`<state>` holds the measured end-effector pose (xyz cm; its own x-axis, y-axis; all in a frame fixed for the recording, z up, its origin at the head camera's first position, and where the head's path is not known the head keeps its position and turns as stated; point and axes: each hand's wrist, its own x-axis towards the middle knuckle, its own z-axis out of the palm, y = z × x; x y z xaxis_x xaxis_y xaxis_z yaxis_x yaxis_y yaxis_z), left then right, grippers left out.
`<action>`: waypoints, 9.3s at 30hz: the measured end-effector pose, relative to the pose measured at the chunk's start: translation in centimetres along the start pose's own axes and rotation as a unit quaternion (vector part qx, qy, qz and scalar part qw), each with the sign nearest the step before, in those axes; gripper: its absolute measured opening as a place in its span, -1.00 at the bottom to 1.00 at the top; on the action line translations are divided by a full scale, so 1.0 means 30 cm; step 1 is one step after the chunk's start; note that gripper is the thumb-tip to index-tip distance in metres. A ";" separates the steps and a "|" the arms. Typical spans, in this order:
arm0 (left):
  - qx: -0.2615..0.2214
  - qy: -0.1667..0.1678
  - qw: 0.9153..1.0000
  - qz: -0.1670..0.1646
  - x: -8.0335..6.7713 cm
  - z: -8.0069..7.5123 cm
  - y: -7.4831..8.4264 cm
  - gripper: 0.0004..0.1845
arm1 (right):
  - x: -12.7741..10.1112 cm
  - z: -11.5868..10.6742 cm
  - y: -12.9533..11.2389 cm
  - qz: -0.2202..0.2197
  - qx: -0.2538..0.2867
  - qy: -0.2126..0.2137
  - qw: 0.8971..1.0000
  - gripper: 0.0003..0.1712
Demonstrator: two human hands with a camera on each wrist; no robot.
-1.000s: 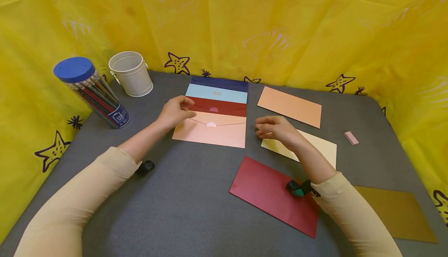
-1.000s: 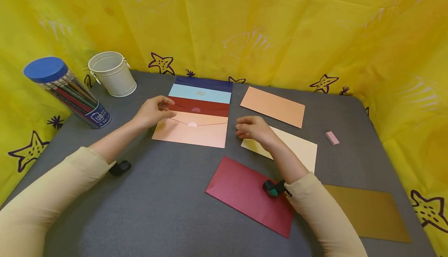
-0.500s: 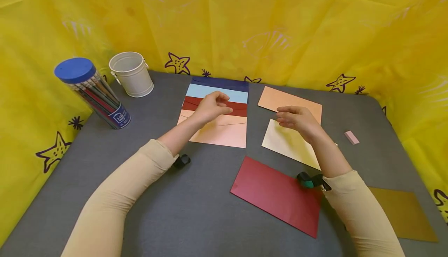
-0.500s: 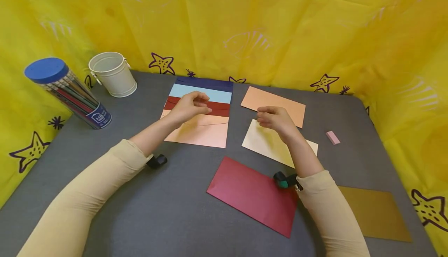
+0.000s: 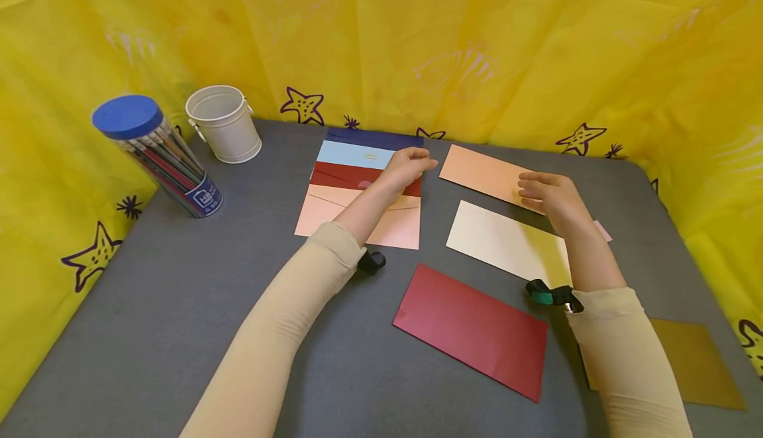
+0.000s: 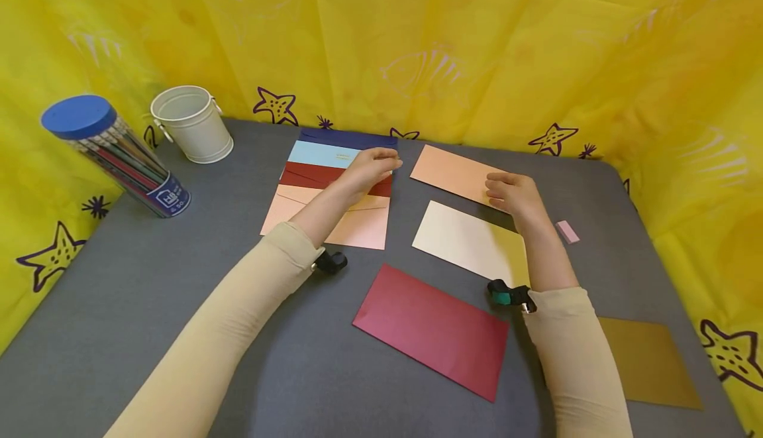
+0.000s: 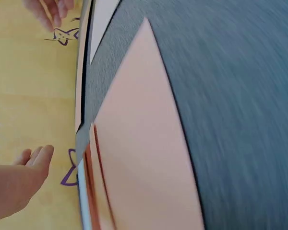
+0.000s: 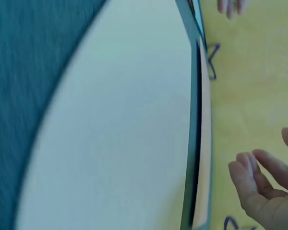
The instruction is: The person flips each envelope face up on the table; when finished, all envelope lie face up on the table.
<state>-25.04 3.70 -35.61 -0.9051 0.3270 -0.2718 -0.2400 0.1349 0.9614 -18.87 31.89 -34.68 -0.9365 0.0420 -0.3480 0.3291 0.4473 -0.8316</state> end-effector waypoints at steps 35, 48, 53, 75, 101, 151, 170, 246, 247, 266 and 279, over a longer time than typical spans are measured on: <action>-0.195 0.017 0.975 -0.109 0.094 0.049 -0.025 -0.33 | 0.071 -0.129 0.081 0.089 0.150 0.073 0.982 -0.53; -0.027 0.076 0.997 -0.012 0.079 0.021 -0.002 -0.63 | 0.043 -0.159 0.041 0.084 0.297 0.011 0.951 -0.77; -0.043 0.057 0.997 -0.006 0.062 -0.003 0.015 -0.65 | 0.033 -0.170 0.033 0.052 0.309 0.002 0.950 -0.84; 0.008 0.078 0.995 0.063 0.052 -0.026 0.005 -0.76 | 0.015 -0.184 0.046 -0.030 0.421 -0.018 0.906 -0.85; -0.046 0.047 0.997 0.049 0.066 0.003 -0.012 -0.55 | 0.034 -0.160 0.083 -0.053 0.420 -0.058 0.904 -0.66; 0.117 0.179 0.976 -0.035 0.128 0.113 -0.042 -0.66 | 0.146 -0.103 0.091 0.102 0.230 0.111 0.961 -0.72; 0.129 0.154 0.979 -0.024 0.117 0.096 -0.046 -0.62 | 0.092 -0.128 0.088 0.060 0.218 0.076 0.971 -0.67; -0.042 -0.105 0.985 -0.133 -0.076 0.154 -0.055 -0.51 | -0.215 -0.228 0.246 0.124 -0.042 -0.104 0.986 -0.77; -0.045 -0.103 0.985 -0.131 -0.074 0.151 -0.053 -0.50 | -0.214 -0.229 0.244 0.119 -0.039 -0.100 0.987 -0.78; -0.080 -0.060 0.989 -0.109 -0.018 0.079 -0.042 -0.53 | -0.184 -0.246 0.190 0.052 0.116 -0.067 0.990 -0.77; -0.083 -0.049 0.991 -0.088 -0.004 0.060 -0.024 -0.57 | -0.163 -0.230 0.148 0.047 0.159 -0.032 0.986 -0.88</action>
<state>-24.13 5.25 -36.36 -0.8077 0.4021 -0.4311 -0.4529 0.0449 0.8904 -13.66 39.83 -33.69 -0.8938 0.0097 -0.4483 0.4451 0.1403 -0.8844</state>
